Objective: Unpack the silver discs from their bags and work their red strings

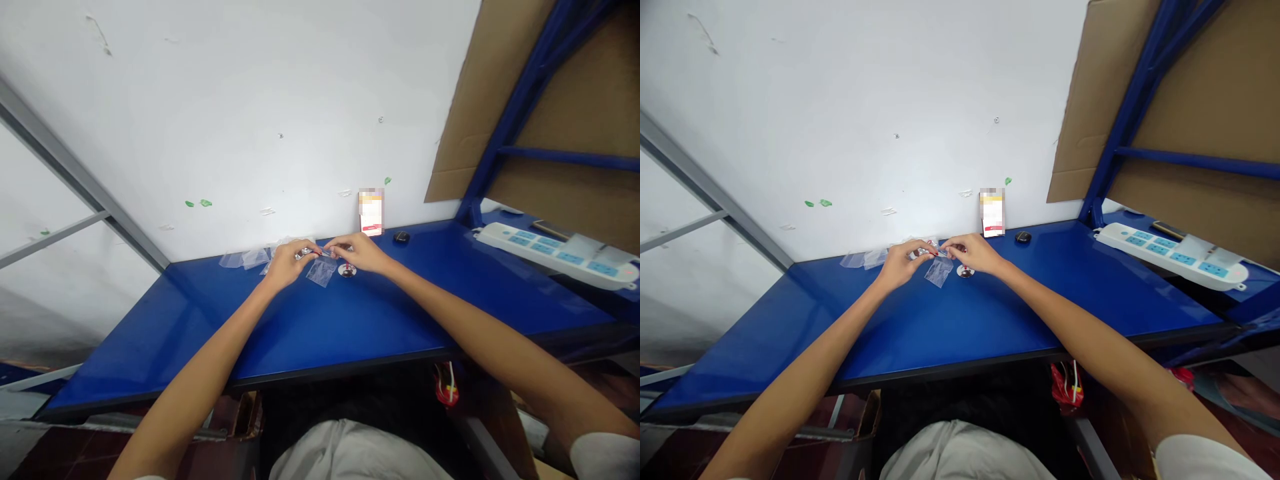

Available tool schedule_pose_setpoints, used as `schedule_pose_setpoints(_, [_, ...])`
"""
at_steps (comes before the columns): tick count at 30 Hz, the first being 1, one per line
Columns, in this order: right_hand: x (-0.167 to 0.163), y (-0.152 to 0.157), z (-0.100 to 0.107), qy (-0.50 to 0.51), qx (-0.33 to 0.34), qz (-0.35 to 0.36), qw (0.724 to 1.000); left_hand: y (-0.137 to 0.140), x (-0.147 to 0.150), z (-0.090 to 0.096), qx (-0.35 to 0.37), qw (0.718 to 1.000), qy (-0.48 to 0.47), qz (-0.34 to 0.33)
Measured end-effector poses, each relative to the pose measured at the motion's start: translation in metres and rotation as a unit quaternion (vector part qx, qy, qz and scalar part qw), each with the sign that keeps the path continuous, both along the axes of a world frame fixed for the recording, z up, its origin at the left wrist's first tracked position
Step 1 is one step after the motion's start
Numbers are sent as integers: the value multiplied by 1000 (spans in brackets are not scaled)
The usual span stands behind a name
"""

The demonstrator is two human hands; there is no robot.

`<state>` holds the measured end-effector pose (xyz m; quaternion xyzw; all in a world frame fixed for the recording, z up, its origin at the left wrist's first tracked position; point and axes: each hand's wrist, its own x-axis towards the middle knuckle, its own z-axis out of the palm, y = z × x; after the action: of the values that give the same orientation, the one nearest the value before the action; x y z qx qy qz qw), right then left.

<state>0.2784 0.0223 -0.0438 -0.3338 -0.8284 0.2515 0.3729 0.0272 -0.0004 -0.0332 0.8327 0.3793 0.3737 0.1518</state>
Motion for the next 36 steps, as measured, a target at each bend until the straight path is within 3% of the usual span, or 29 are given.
schedule_pose_setpoints(5, [1, 0, 2, -32, 89, -1, 996, -3, 3, 3, -13, 999, 33, 12])
schedule_pose_setpoints(9, [0, -2, 3, -33, 116, 2, 993, -7, 7, 4, 5, 999, 18, 29])
schedule_pose_setpoints(14, [-3, -6, 5, -9, 100, -11, 995, -7, 11, 1, -1, 997, -17, 72])
schedule_pose_setpoints(17, [-4, -7, 5, 8, 94, -7, 995, -7, 13, 0, -57, 997, -59, 8])
schedule_pose_setpoints(21, [-5, -7, 4, 29, 74, -1, 997, -8, 15, -1, -160, 975, -139, -74])
schedule_pose_setpoints(24, [-5, -8, 6, 70, 41, 7, 997, -8, 17, 0, -183, 966, -170, -61])
schedule_pose_setpoints(27, [-5, -12, 8, 90, 20, 17, 996, -7, 17, 1, -161, 960, -228, -7])
schedule_pose_setpoints(31, [-8, -20, 6, -15, 115, -27, 993, -4, 15, 1, -133, 944, -296, 59])
schedule_pose_setpoints(36, [-18, -22, -4, -128, 216, -120, 961, -4, 16, -3, -178, 920, -349, 34])
